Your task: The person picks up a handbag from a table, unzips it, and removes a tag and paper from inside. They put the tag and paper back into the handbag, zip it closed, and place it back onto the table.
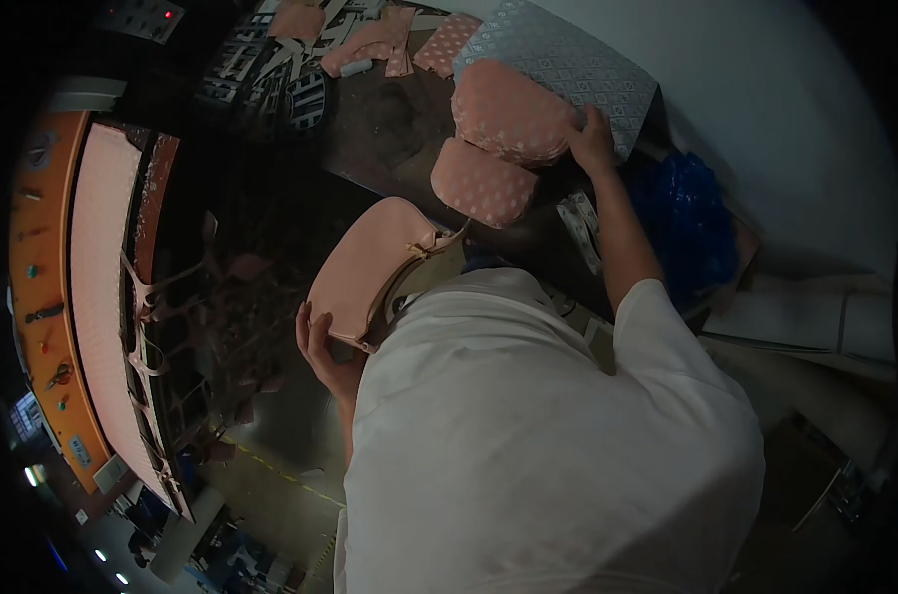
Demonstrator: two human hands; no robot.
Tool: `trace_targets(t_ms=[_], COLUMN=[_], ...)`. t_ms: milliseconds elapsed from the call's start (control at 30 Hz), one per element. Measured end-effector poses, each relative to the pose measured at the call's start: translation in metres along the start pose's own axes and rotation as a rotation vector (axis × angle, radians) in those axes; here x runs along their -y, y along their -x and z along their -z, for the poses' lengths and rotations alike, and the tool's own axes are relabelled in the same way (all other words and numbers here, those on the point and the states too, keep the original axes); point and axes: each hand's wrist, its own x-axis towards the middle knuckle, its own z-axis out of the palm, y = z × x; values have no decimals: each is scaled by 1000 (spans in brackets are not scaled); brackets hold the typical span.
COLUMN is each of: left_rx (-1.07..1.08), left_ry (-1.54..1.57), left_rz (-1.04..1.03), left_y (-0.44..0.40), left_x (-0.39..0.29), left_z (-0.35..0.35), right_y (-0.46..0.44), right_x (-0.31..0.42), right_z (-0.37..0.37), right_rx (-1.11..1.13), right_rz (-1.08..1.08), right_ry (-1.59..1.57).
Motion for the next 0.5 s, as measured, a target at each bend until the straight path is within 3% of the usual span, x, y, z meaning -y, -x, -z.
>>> trace_targets(t_ms=[167,500], left_rx=[-5,14], left_ry=[19,-41], left_rz=[9,-39], left_y=[-7,-14], left_x=[-7,-24], left_z=[-15,-40], right_y=[-26,-1], right_x=[-5,13], right_z=[12,4], right_rx=[401,-17], right_rz=[-137,84], right_ry=[-126,-97])
